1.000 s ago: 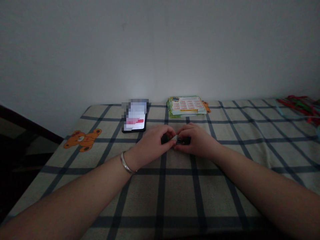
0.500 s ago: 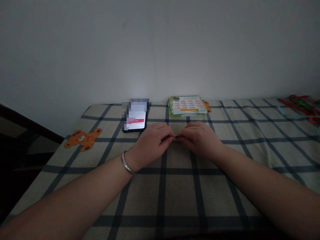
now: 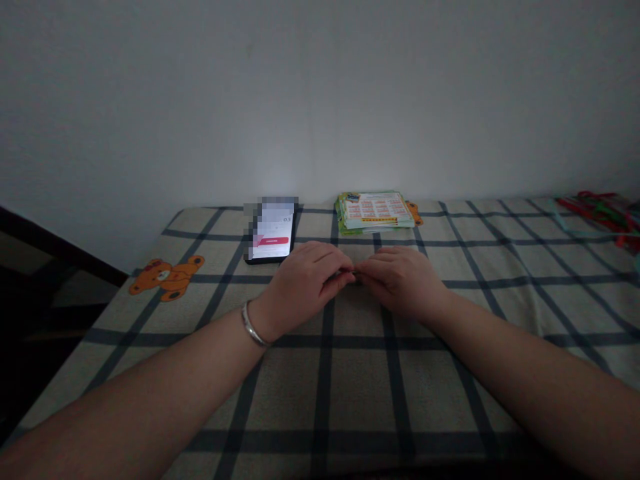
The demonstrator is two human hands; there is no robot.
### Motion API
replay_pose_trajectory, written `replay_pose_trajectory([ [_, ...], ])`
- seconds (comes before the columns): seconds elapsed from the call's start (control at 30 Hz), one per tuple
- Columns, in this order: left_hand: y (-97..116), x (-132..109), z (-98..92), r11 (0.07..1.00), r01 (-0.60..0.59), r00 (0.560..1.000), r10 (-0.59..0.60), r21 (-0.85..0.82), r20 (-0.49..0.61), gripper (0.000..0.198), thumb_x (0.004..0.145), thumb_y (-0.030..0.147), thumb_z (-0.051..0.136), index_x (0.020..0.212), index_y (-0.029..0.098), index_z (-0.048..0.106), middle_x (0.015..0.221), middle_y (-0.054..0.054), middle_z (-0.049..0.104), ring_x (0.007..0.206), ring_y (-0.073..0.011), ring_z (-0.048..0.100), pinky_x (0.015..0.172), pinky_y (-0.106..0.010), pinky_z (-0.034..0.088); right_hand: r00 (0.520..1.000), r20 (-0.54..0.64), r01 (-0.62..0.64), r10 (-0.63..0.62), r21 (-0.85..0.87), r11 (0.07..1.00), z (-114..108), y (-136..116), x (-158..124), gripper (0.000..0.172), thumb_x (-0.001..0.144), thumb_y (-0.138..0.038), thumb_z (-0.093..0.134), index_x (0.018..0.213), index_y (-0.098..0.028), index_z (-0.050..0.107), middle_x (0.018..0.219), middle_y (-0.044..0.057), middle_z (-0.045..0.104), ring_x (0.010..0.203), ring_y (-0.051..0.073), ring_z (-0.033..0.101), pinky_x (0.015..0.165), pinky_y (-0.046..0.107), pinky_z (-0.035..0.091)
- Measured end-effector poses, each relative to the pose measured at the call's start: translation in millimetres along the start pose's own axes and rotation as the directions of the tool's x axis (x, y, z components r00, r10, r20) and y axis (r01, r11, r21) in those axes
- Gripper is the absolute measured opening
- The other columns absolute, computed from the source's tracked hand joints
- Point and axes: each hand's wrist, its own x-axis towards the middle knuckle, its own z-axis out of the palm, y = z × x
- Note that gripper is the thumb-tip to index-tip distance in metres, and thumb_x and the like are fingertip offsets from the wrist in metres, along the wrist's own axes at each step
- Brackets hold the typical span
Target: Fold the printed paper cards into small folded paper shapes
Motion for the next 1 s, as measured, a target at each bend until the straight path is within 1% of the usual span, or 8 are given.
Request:
replay_pose_trajectory([
  [0.17,-0.9,-0.2,-0.3,1.000,0.005,1.000,-0.005,-0.005,0.007,0.011,0.093,0.022,0.050,0.086,0.018,0.058,0.086,-0.002,0.062,0.086,-0.0175,0.056,0.079,-0.032,0.044,0.999,-0.049,0.005,-0.002,0.057,0.998,-3.0,-2.2,-0.6,0.020,0.091,-0.026,0.050,0.086,-0.020,0.068,0.078,0.002,0.070,0.072,0.016,0.060,0.064,0.029,0.038],
  [0.27,-0.9,0.4,-0.8,1.000,0.004,1.000,-0.005,0.031,0.025,0.013,0.092,0.019,0.050,0.082,0.017,0.057,0.083,-0.003,0.062,0.083,-0.0179,0.056,0.075,-0.032,0.044,0.993,-0.111,-0.041,0.050,0.087,0.995,-2.7,-3.9,-2.0,0.015,0.089,-0.027,0.054,0.090,-0.021,0.068,0.083,0.002,0.069,0.074,0.016,0.060,0.062,0.028,0.038],
  [0.37,-1.9,0.1,-0.4,0.997,-0.004,1.000,0.003,0.073,0.015,0.015,0.093,0.022,0.050,0.083,0.017,0.059,0.085,-0.004,0.063,0.084,-0.0191,0.056,0.077,-0.034,0.044,0.985,-0.142,-0.077,0.099,0.151,0.986,-1.6,-4.0,-3.1,0.011,0.087,-0.026,0.058,0.091,-0.021,0.067,0.085,0.002,0.067,0.074,0.015,0.059,0.062,0.026,0.039],
  [0.47,-3.7,-1.1,0.7,0.999,0.006,1.000,-0.005,0.045,-0.008,0.012,0.092,0.025,0.053,0.086,0.017,0.061,0.087,-0.004,0.064,0.087,-0.0188,0.058,0.078,-0.033,0.045,0.983,-0.141,-0.083,0.114,0.213,0.974,-1.2,-3.1,-3.2,0.010,0.087,-0.025,0.058,0.091,-0.020,0.066,0.085,0.003,0.065,0.075,0.014,0.058,0.064,0.026,0.041],
  [0.6,-4.8,-2.1,2.1,0.999,0.026,0.999,-0.027,-0.032,-0.026,0.005,0.090,0.021,0.057,0.089,0.017,0.060,0.089,-0.003,0.063,0.087,-0.0163,0.058,0.077,-0.030,0.046,0.984,-0.108,-0.110,0.144,0.275,0.955,-1.0,-3.0,-2.5,0.010,0.087,-0.023,0.057,0.093,-0.019,0.065,0.086,0.003,0.064,0.074,0.014,0.058,0.064,0.025,0.043],
  [0.7,-3.2,-2.1,2.0,0.998,0.036,0.999,-0.036,-0.054,-0.001,0.004,0.090,0.020,0.057,0.087,0.017,0.059,0.089,-0.002,0.061,0.086,-0.0157,0.057,0.076,-0.029,0.046,0.983,-0.090,-0.126,0.158,0.290,0.949,-0.1,-3.9,-1.7,0.009,0.084,-0.020,0.057,0.090,-0.018,0.064,0.085,0.003,0.063,0.073,0.013,0.057,0.063,0.024,0.042],
  [0.87,1.2,-1.7,0.3,0.998,0.038,0.996,-0.035,-0.041,0.084,0.012,0.092,0.019,0.051,0.082,0.018,0.058,0.087,-0.003,0.060,0.084,-0.0159,0.056,0.073,-0.029,0.044,0.991,-0.067,-0.094,0.115,0.254,0.963,0.5,-5.6,-1.0,0.005,0.082,-0.018,0.056,0.083,-0.019,0.062,0.083,0.003,0.063,0.073,0.014,0.056,0.064,0.025,0.040],
  [1.0,1.5,-1.6,0.1,0.994,0.077,0.996,-0.073,-0.080,0.054,0.007,0.091,0.021,0.054,0.085,0.018,0.056,0.088,-0.002,0.059,0.085,-0.0159,0.056,0.074,-0.029,0.045,0.988,-0.078,-0.110,0.137,0.282,0.953,-1.0,-6.8,-1.3,0.005,0.083,-0.018,0.056,0.086,-0.020,0.061,0.081,0.002,0.063,0.073,0.014,0.056,0.064,0.024,0.040],
])
